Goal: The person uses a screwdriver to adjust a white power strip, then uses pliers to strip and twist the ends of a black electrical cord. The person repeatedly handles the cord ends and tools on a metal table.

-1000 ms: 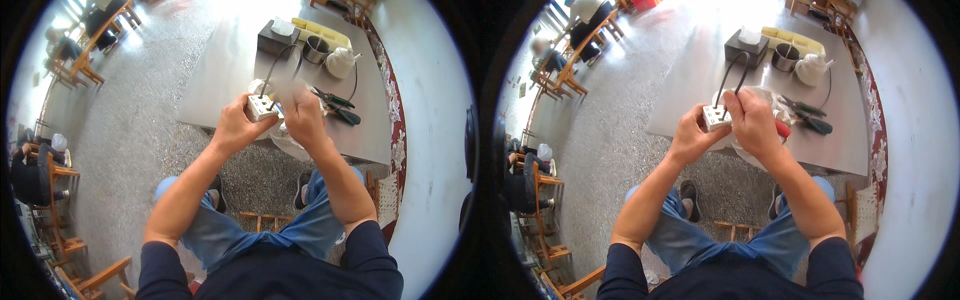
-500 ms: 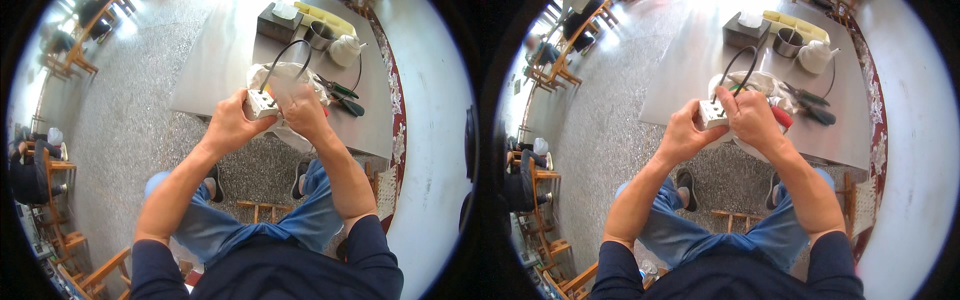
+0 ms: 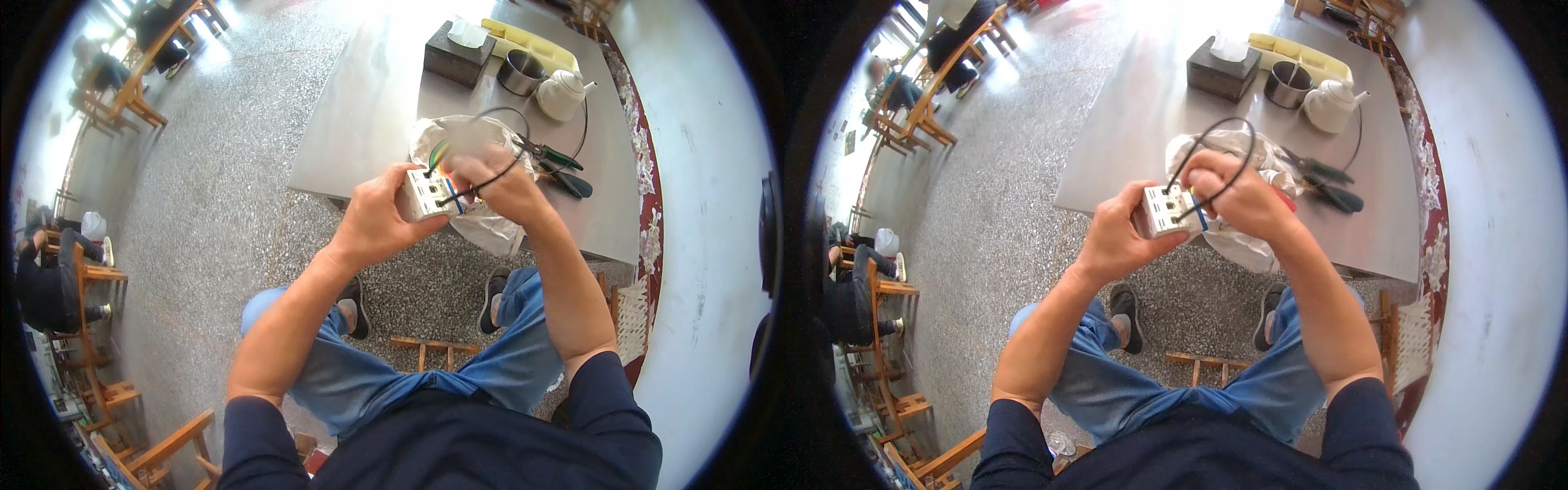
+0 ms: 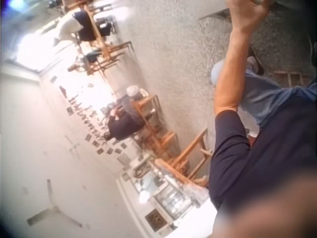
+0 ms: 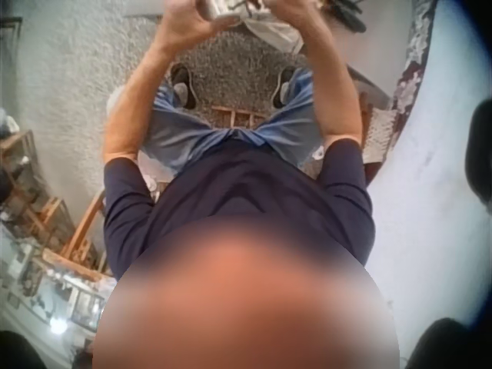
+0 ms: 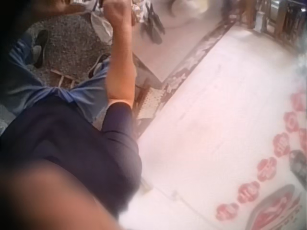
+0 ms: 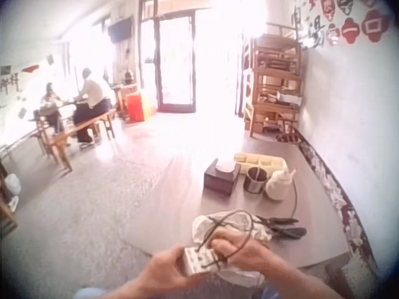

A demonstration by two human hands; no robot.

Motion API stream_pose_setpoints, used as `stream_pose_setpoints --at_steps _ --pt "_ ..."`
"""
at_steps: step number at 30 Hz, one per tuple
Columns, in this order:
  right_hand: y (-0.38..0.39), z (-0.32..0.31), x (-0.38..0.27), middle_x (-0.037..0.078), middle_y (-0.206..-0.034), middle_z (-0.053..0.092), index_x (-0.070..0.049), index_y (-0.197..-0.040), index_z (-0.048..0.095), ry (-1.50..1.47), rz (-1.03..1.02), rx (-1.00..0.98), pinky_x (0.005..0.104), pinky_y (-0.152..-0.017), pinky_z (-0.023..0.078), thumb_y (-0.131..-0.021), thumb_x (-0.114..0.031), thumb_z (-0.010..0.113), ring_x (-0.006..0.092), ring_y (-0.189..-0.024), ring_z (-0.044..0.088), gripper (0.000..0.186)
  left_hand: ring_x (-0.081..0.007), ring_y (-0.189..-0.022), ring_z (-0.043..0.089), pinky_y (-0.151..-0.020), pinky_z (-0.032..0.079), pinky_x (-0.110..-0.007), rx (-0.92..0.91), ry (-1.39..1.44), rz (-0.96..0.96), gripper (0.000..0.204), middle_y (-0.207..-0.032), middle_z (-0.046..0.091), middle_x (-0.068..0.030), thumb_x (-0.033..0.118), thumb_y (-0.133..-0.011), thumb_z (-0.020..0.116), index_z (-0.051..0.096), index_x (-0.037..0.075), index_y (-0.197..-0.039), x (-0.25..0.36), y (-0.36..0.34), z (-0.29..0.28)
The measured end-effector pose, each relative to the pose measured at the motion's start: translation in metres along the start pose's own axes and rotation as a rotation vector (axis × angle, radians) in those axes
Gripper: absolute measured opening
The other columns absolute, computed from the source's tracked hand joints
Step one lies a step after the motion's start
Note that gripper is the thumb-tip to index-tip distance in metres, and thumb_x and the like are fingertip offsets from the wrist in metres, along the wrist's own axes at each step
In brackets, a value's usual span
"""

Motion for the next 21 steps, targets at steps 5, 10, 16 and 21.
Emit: stream_pose_setpoints --at_steps 5,10,16,21 --pt "0.003 0.008 -0.008 0.010 -0.075 0.062 0.005 -0.084 0.064 0.185 -0.071 0.068 0.0342 -0.067 0.048 -0.095 -0.017 0.056 0.0170 -0.071 0.059 0.026 -0.0288 -0.095 0.072 -0.082 0.057 -0.037 0.016 -0.019 0.099 0.065 -0.103 0.071 -0.0193 0.027 -0.075 0.089 0.058 -0.002 -0.124 0.008 0.000 -0.001" --pt "0.004 0.012 -0.011 0.015 -0.071 0.062 0.005 -0.082 0.063 0.215 -0.155 0.058 0.0363 -0.066 0.048 -0.097 -0.022 0.055 0.0204 -0.068 0.061 0.032 -0.0358 -0.098 0.071 -0.083 0.057 -0.040 0.003 -0.041 0.180 0.064 -0.107 0.069 -0.0219 0.025 -0.076 0.088 0.057 -0.001 -0.124 0.011 0.000 -0.001" --pt "0.005 0.019 -0.014 0.019 -0.059 0.057 0.004 -0.073 0.062 0.290 -0.257 0.114 0.0379 -0.054 0.044 -0.104 -0.027 0.054 0.0255 -0.052 0.056 0.045 -0.0375 -0.098 0.070 -0.083 0.057 -0.041 -0.008 -0.047 0.233 0.060 -0.106 0.069 -0.0219 0.023 -0.076 0.088 0.057 0.000 -0.122 0.013 0.000 -0.001" --pt "0.003 0.017 -0.006 0.018 -0.057 0.056 0.006 -0.070 0.060 0.276 -0.224 0.229 0.0387 -0.053 0.043 -0.103 -0.024 0.056 0.0242 -0.051 0.055 0.045 -0.0247 -0.090 0.073 -0.079 0.058 -0.035 -0.002 -0.051 0.201 0.062 -0.098 0.072 -0.0146 0.025 -0.073 0.092 0.058 0.001 -0.120 0.009 -0.001 0.000"
Point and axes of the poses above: each hand's wrist, its own y-axis away from the middle knuckle, its own z-axis out of the palm, x = y × z, the point moved 7 cm from there along -y, towards the middle knuckle
